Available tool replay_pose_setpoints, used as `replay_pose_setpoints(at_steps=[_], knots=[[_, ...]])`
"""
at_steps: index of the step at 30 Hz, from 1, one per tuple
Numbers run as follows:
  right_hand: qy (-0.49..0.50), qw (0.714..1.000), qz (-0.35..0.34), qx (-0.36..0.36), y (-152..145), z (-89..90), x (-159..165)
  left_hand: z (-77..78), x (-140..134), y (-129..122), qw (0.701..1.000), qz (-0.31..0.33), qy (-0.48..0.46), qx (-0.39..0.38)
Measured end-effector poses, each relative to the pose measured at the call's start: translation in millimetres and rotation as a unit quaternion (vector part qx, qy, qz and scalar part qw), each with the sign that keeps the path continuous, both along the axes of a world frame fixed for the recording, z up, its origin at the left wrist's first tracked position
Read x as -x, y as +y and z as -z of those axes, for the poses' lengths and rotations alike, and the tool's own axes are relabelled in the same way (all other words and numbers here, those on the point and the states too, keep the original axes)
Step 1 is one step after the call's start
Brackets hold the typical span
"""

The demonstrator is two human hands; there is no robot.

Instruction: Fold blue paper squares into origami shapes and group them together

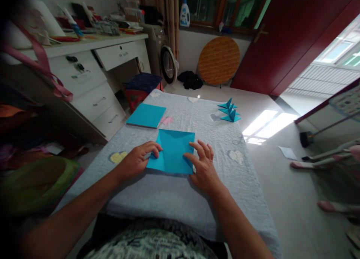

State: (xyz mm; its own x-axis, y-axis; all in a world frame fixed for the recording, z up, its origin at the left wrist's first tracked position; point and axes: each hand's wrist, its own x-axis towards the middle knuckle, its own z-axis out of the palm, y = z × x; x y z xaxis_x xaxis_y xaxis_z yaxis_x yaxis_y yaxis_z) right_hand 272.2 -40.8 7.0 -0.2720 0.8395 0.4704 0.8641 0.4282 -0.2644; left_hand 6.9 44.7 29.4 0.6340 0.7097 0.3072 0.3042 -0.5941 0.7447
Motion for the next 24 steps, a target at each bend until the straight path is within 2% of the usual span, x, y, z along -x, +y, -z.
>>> replay_pose_setpoints(at_steps=[3, 8, 17, 20, 24], knots=[[0.001, 1.0, -0.022, 0.002, -3, -1.3, 3, 0.4, 5, 7, 1.0, 0.011, 0.012, 0.013], [-0.034, 0.997, -0.053, 0.045, -5, -1.7, 15, 7.5, 6, 12, 0.998, 0.019, 0.056, 0.009], [-0.033, 0.994, -0.086, 0.056, -1, 3.7, 22, 18.9, 23, 6, 0.983, -0.015, 0.165, -0.085], [-0.032, 0.994, -0.081, 0.065, -1, 2.7, 23, 19.8, 26, 3, 0.988, -0.019, 0.139, -0.069], [-0.033, 0.996, -0.076, 0.04, -2, 1.9, 23, 15.0, 23, -1, 0.996, -0.036, 0.065, -0.04]])
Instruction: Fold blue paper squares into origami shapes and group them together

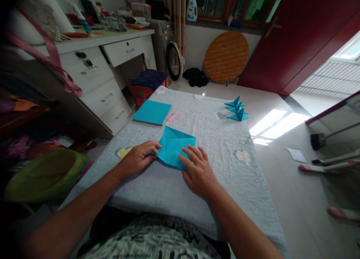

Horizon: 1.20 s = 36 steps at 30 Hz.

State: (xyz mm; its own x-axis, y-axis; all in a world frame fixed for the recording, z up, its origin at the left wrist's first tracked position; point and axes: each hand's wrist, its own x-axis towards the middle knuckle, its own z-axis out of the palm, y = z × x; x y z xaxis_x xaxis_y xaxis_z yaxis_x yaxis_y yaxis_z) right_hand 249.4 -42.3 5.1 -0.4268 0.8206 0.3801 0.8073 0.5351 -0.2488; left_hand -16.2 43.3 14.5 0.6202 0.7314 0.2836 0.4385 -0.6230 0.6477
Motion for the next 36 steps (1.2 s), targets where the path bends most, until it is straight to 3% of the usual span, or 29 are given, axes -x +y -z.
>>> replay_pose_setpoints(at_steps=[5, 9, 12, 16, 19, 24, 32, 36], knots=[[0.018, 0.999, -0.024, -0.039, 0, 0.7, -1, 0.0, -1, 1, 1.0, -0.009, 0.004, 0.002], [0.03, 0.997, -0.066, -0.025, 1, 0.3, 2, 4.1, 2, -2, 0.992, -0.009, 0.094, -0.082], [0.047, 0.995, -0.085, -0.007, 1, -3.0, 8, 2.4, 2, -16, 0.982, -0.021, 0.123, -0.145], [0.054, 0.993, -0.1, -0.016, -1, -7.3, 14, 0.4, -2, -37, 0.974, -0.006, 0.141, -0.176], [0.051, 0.994, -0.101, -0.007, -3, -6.7, 14, 3.6, -1, -44, 0.969, -0.029, 0.151, -0.196], [0.055, 0.994, -0.094, -0.001, -2, -1.4, 10, 8.0, 7, -44, 0.966, -0.041, 0.167, -0.192], [0.061, 0.986, -0.121, -0.095, -6, -4.5, 14, 16.4, 2, -36, 0.97, -0.043, 0.112, -0.211], [0.061, 0.988, -0.132, -0.051, -6, -1.6, 15, 20.8, 0, -35, 0.982, -0.041, 0.093, -0.157]])
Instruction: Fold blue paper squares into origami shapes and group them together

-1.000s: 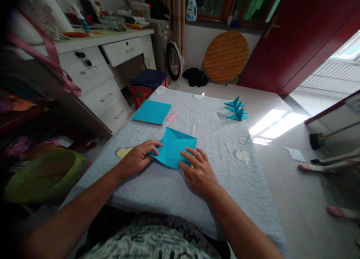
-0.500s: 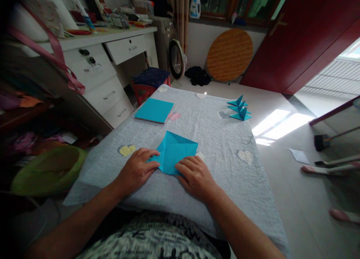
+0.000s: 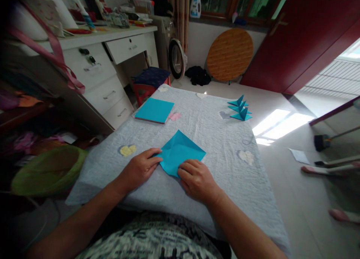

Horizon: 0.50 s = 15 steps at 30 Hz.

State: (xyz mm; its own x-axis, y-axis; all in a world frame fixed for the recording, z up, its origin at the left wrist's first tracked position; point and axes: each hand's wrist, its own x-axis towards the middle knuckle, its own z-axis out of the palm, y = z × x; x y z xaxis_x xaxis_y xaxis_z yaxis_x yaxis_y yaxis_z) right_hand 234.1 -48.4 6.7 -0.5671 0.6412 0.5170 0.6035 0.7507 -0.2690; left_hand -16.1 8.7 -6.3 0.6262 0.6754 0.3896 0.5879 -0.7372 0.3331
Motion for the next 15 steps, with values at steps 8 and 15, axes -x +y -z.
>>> replay_pose_setpoints(at_steps=[8, 15], knots=[[0.098, 0.982, 0.059, 0.148, 6.4, 0.8, -2.4, -3.1, 6.8, -0.7, 0.993, -0.011, -0.059, 0.103], [0.084, 0.967, 0.176, 0.163, 7.7, 7.0, -2.6, -4.6, 3.9, 1.8, 0.984, -0.055, -0.076, 0.155]])
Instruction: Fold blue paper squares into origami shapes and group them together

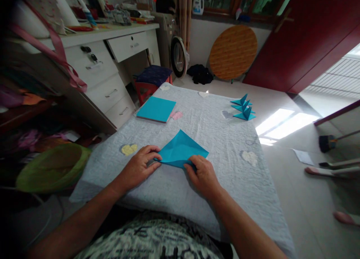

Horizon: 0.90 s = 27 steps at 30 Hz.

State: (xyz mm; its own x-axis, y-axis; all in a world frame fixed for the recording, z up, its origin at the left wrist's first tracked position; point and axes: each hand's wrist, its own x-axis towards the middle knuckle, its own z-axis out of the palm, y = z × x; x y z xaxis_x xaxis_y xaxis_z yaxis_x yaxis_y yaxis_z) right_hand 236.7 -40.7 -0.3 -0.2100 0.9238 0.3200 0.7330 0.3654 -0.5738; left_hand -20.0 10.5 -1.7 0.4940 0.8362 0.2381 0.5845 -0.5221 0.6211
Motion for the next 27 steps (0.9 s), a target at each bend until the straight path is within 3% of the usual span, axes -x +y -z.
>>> replay_pose_setpoints(at_steps=[6, 14, 19, 23, 27], knots=[[0.024, 0.998, 0.035, 0.056, 0, -0.8, 1, -4.0, -2, 4, 0.999, -0.025, -0.003, 0.023], [0.022, 0.996, 0.063, 0.065, -1, 1.9, 2, -7.4, -7, 6, 0.999, -0.037, 0.031, 0.016], [0.017, 0.996, 0.076, 0.05, 2, 3.1, 2, -8.1, -11, 1, 0.997, -0.033, 0.055, -0.037], [0.018, 0.995, 0.079, 0.052, 3, 3.6, 3, -5.7, -15, -10, 0.991, 0.02, 0.048, -0.125], [0.028, 0.995, 0.08, 0.059, 3, 4.8, 3, -5.4, -19, -13, 0.994, 0.027, 0.049, -0.097]])
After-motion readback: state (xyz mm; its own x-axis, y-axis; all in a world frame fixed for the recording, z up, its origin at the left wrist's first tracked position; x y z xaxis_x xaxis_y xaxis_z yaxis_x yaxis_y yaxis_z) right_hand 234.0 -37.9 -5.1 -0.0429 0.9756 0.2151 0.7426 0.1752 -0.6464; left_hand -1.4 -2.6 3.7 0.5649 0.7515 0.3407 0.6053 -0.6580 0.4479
